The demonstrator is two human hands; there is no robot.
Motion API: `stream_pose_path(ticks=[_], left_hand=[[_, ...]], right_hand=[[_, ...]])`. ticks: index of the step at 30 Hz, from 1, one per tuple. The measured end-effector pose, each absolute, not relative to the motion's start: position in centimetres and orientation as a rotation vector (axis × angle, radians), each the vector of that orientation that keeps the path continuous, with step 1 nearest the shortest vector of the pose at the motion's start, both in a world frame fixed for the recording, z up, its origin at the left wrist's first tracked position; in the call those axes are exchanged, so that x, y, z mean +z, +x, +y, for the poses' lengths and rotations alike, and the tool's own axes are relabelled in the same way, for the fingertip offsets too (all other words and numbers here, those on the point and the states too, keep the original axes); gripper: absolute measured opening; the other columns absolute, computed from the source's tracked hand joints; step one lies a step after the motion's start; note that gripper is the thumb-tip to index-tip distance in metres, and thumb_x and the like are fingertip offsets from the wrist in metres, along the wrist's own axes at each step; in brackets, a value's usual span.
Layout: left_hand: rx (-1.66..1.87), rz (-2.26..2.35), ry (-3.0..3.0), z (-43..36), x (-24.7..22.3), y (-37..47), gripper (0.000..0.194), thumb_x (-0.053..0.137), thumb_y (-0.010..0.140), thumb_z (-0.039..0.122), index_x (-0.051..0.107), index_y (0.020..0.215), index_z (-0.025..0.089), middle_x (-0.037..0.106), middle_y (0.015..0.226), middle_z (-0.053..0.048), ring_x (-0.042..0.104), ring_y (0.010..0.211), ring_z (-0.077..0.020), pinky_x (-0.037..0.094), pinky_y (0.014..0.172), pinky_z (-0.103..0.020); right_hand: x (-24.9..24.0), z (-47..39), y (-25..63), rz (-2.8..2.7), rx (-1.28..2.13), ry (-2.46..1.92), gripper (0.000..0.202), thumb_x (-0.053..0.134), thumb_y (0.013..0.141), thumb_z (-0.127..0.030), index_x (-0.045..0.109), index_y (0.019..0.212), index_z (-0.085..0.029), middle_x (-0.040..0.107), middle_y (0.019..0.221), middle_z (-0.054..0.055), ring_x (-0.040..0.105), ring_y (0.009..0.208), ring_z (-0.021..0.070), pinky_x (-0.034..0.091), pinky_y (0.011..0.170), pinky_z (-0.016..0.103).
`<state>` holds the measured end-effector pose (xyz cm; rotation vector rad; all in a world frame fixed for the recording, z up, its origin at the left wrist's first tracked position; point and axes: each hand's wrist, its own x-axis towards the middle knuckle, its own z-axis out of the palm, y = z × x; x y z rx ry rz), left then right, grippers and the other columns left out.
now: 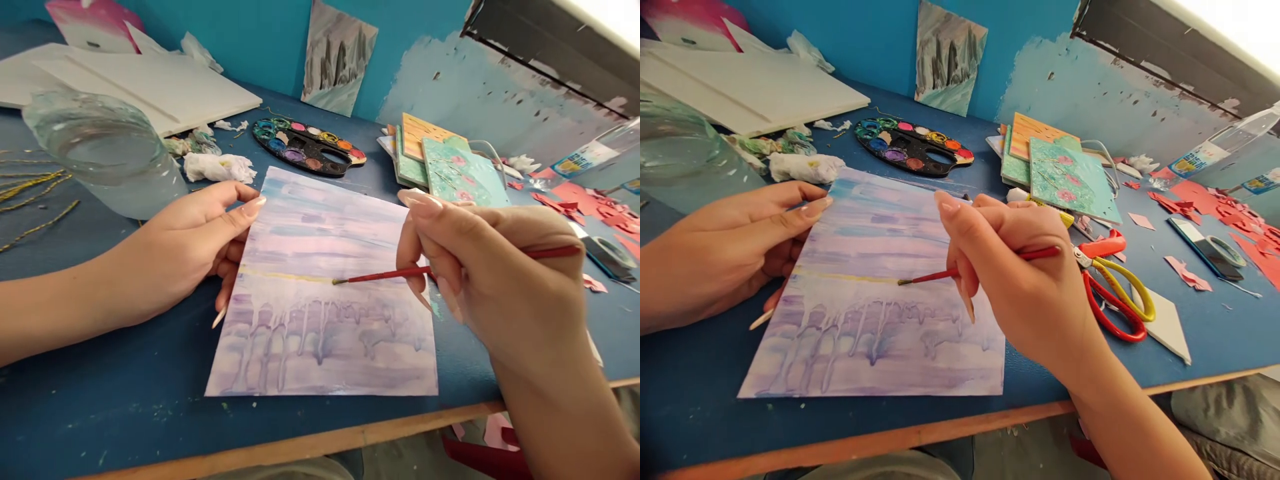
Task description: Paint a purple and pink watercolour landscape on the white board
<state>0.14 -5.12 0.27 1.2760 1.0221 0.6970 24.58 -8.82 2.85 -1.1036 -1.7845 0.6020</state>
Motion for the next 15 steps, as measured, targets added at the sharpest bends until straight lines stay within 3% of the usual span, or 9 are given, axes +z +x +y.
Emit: stream_pose_path(ticks=[9,15], left_hand=[[0.861,1.016,1.287,-4.4,-1.3,0.3,0.02,0.059,0.088,0.035,0.053,0.104,0.024,0.061,0.061,0.002,0.054,0.032,-0.0194,0.042,0.02,-0.03],[0.859,1.063,1.305,-4.4,-1.3,0.5,0.021,0.061,0.087,0.041,0.053,0.098,0.025,0.059,0.055,0.004,0.054,0.03,-0.0199,0.045,0.021,-0.032]], right_hand=[[3.1,-8.6,25.0,-1.707,0.643,-1.051,0.056,0.064,0.097,-0.023,0.047,0.043,-0.021,0.034,0.039,-0.007,0.042,0.04,0.0063,0.052,0.069,0.03],[3.2,-8.6,25.2,-1.699,0.701,-1.061,0.06,0.065,0.097,-0.027,0.045,0.041,-0.021,0.031,0.037,-0.005,0.041,0.039,0.0075,0.037,0.047,0.028]])
